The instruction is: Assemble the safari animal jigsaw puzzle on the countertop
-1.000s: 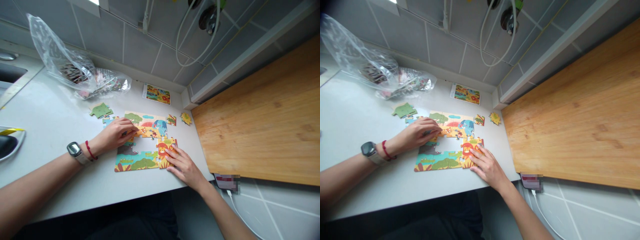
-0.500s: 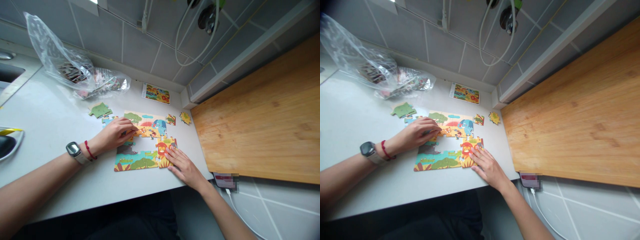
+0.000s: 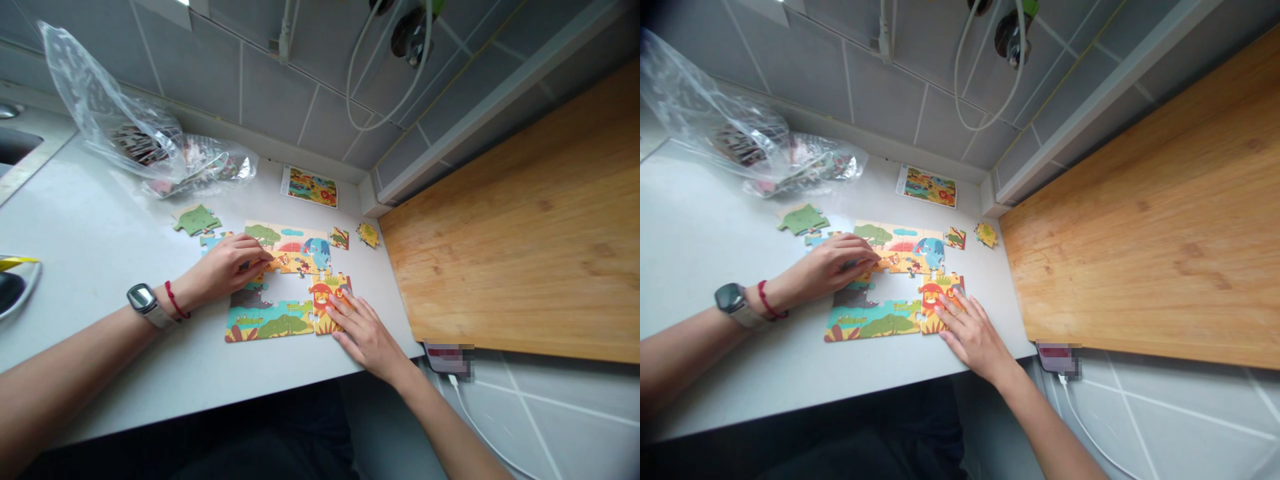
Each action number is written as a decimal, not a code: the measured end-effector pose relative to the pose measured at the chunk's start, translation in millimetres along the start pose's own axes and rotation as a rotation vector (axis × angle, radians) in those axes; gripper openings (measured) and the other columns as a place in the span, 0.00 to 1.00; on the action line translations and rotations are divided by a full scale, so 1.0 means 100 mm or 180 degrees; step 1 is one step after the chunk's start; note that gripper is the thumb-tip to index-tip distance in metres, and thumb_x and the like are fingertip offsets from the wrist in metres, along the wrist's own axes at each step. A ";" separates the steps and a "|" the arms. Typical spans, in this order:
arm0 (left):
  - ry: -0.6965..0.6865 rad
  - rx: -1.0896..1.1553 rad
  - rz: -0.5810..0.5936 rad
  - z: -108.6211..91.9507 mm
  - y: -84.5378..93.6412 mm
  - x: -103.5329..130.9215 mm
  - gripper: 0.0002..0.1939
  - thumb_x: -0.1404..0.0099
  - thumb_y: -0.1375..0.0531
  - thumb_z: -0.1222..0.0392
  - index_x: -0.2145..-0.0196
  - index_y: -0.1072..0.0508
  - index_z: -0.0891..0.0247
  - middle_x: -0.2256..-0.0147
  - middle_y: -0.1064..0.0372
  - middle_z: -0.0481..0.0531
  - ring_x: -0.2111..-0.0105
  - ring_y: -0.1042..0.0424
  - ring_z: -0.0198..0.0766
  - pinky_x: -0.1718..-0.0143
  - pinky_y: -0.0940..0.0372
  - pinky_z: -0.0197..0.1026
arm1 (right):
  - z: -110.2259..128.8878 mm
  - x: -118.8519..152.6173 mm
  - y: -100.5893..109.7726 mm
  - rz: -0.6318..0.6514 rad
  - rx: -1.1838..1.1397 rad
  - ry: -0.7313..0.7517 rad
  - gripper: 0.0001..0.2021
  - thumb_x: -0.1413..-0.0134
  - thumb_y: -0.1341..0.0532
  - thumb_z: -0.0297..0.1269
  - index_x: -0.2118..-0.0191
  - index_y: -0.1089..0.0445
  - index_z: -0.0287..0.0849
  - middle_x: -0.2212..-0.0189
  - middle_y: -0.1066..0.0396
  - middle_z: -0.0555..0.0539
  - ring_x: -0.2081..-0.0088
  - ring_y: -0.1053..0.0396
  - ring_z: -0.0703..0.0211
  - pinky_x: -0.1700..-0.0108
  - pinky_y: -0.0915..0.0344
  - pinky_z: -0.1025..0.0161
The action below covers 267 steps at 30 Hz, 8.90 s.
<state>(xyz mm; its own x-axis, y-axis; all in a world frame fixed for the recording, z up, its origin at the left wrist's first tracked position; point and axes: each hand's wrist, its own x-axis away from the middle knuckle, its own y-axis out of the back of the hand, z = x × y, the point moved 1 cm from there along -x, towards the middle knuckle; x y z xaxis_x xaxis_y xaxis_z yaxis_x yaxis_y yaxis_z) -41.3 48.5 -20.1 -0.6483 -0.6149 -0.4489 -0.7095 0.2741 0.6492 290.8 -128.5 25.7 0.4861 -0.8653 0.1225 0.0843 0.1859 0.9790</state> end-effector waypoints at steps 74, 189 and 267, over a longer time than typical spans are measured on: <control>-0.0052 -0.0031 -0.0018 -0.03 0.02 -0.03 0.14 0.21 0.44 0.56 0.58 0.19 0.61 0.62 0.20 0.54 0.62 0.25 0.42 0.57 0.33 0.45 | -0.22 0.03 -0.13 -0.0590 -0.1035 -0.0554 0.20 0.33 0.33 0.46 0.39 0.23 0.57 0.27 0.39 0.45 0.26 0.43 0.38 0.30 0.36 0.33; -0.0232 -0.0853 0.0046 -0.20 -0.01 -0.04 0.08 0.26 0.40 0.64 0.54 0.21 0.58 0.58 0.20 0.53 0.54 0.23 0.45 0.51 0.27 0.49 | -1.41 -1.08 0.04 -0.2437 -0.1191 -0.0500 0.34 0.45 0.24 0.40 0.34 0.29 0.51 0.38 0.25 0.42 0.38 0.28 0.43 0.32 0.32 0.41; 0.0429 -0.0453 0.0555 -0.84 -0.45 -0.84 0.28 0.32 0.31 0.55 0.38 0.32 0.51 0.46 0.31 0.58 0.49 0.25 0.50 0.50 0.23 0.57 | -1.64 -1.12 -0.07 -0.3631 -0.2058 -0.1705 0.20 0.35 0.36 0.54 0.51 0.21 0.42 0.53 0.24 0.39 0.59 0.26 0.51 0.57 0.25 0.52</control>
<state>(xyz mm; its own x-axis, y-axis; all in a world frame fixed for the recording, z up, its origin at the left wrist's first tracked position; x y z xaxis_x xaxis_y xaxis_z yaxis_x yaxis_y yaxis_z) 68.0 25.3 39.9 -0.7079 -0.6632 -0.2429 -0.5381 0.2836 0.7938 378.2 43.3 -21.1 -0.4899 -0.7253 -0.4837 0.6491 -0.6738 0.3530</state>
